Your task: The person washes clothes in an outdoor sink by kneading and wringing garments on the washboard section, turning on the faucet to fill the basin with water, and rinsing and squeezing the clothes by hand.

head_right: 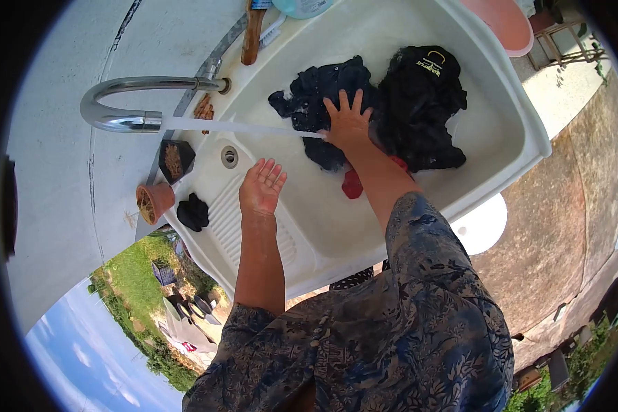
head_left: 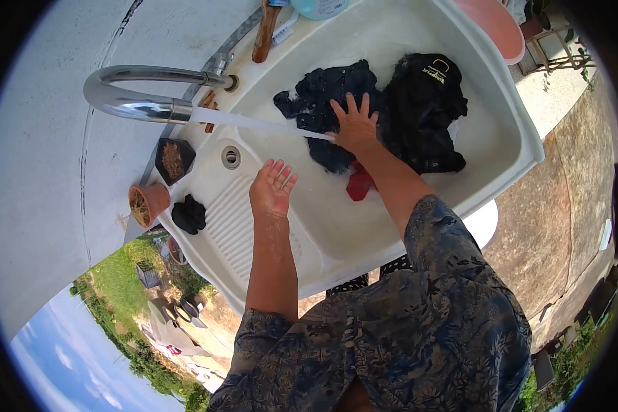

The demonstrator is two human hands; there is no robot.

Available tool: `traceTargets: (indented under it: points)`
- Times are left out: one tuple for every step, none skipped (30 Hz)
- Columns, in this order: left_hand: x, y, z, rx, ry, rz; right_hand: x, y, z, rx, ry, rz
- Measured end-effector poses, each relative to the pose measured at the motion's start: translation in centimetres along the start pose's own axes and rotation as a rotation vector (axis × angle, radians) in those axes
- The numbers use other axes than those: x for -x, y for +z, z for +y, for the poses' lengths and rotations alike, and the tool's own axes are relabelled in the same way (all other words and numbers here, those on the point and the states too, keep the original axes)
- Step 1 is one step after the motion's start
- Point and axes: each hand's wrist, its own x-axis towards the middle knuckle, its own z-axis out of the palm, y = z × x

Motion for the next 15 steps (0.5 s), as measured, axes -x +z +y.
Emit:
traceTargets:
  points:
    - [0.2,-0.2,-0.8,0.011,-0.031,0.033,1.1,0.3,-0.5,0.142,-0.145,-0.208]
    - [0.7,-0.4,-1.5,0.008,-0.031,0.035,1.6,0.4,-0.8,0.287,-0.29,-0.419]
    - [1.1,-0.6,-2.1,0.012,-0.063,0.017,1.4,0.3,-0.4,0.287,-0.291,-0.421]
    - [1.5,-0.9,-2.7,0.016,-0.096,0.001,1.1,0.1,0.5,0.28,-0.46,-0.584]
    - [1.9,-1.0,-2.9,-0.035,-0.108,-0.047,0.8,-0.1,1.5,0.273,-0.632,-0.749]
    - [2.1,-1.2,-3.0,-0.028,-0.106,-0.043,0.5,-0.5,2.4,0.277,-0.64,-0.752]
    - [2.4,-1.5,-3.0,-0.068,-0.113,-0.068,0.2,-1.0,3.3,0.146,-0.348,-0.546]
    - [2.5,-1.6,-3.0,-0.107,-0.117,-0.092,-0.3,-1.2,3.5,0.016,-0.062,-0.335]
    - [2.6,-1.6,-3.0,-0.102,-0.111,-0.091,-1.1,0.4,3.5,0.016,-0.069,-0.333]
    - [2.5,-1.6,-3.0,-0.094,-0.099,-0.076,-1.8,2.7,3.4,-0.136,0.14,-0.275]
    - [2.3,-1.4,-2.9,-0.091,-0.088,-0.068,-1.9,2.5,2.6,-0.29,0.353,-0.208]
    - [2.0,-1.2,-2.9,-0.094,-0.087,-0.081,-1.9,1.9,2.5,-0.29,0.358,-0.195]
    - [1.7,-0.9,-3.0,-0.043,-0.118,-0.049,-1.6,1.3,2.5,-0.495,0.183,-0.319]
    - [1.2,-0.7,-3.4,0.013,-0.152,-0.014,-1.0,-0.5,1.9,-0.69,0.001,-0.447]
    - [0.7,-0.4,-3.7,0.023,-0.16,-0.017,0.0,-2.7,0.8,-0.818,-0.014,-0.546]
